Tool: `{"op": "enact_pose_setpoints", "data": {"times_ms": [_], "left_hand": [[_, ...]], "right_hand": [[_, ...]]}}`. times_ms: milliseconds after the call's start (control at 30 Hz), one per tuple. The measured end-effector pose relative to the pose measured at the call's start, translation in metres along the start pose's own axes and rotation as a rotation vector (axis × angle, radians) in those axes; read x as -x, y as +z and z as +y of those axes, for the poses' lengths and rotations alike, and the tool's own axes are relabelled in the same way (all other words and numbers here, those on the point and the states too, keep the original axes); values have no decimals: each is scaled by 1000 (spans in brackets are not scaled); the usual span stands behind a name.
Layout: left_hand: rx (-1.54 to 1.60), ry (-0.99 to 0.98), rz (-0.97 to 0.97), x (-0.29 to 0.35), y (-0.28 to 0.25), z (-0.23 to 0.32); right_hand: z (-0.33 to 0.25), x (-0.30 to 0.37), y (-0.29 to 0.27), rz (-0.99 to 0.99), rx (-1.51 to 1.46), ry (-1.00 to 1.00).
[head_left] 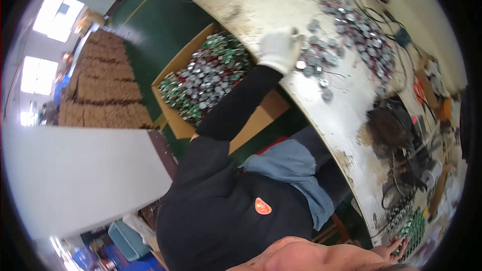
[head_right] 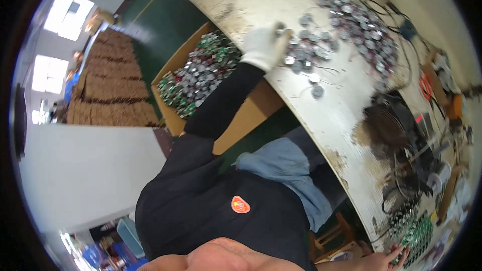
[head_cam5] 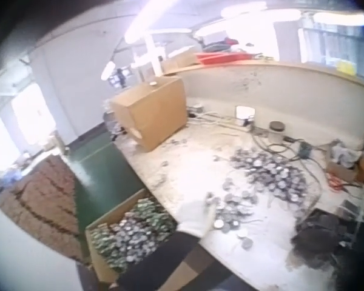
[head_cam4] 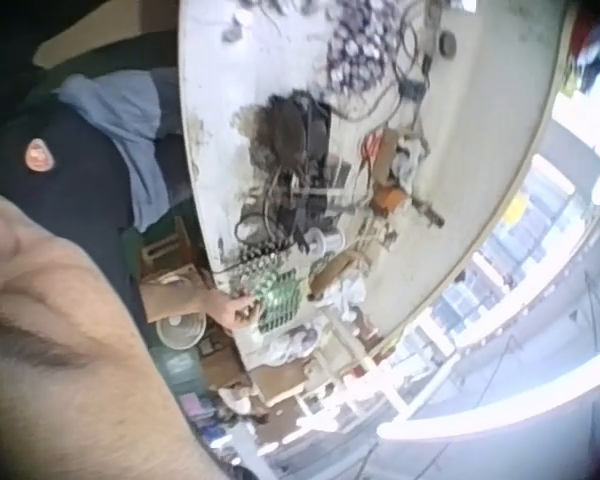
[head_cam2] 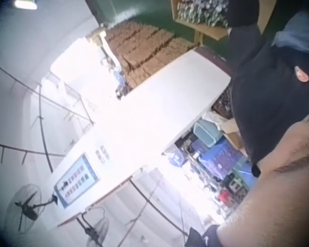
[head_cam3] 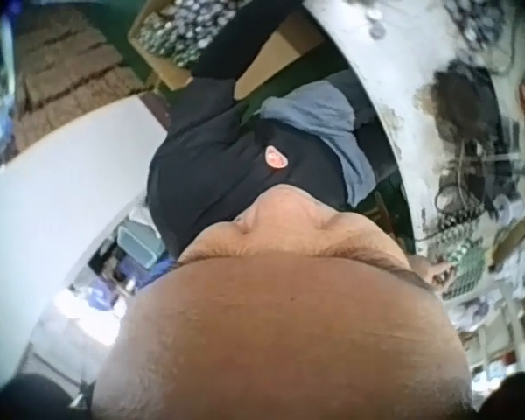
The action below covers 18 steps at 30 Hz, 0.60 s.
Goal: The person solders small electronic components and motors onto a green printed circuit board using a soldering machine and solder wire, with a cooling fan in use.
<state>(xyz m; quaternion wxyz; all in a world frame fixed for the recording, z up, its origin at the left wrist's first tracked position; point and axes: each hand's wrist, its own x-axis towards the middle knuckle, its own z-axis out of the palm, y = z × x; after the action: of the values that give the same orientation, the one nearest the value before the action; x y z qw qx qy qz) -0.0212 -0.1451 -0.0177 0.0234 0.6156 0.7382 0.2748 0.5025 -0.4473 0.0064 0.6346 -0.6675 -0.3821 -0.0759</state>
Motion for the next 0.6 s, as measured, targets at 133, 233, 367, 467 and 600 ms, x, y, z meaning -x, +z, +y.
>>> {"op": "enact_pose_setpoints", "data": {"times_ms": [133,233,367,467,600], "left_hand": [[-110,-29,-317,-24,3,18],[-91,-67,-389,-33,3,16],[-5,-67,-416,-40,3,8],[152,-109,-299,-40,9,2],[629,-143,47,-33,6,-5]], "right_hand": [[55,-17,-22,-181,111,139],[74,-32,-31,-375,307,239],[53,-22,-9,-633,161,255],[61,-23,-12,-676,107,241],[66,-26,-15,-609,138,325]]}}
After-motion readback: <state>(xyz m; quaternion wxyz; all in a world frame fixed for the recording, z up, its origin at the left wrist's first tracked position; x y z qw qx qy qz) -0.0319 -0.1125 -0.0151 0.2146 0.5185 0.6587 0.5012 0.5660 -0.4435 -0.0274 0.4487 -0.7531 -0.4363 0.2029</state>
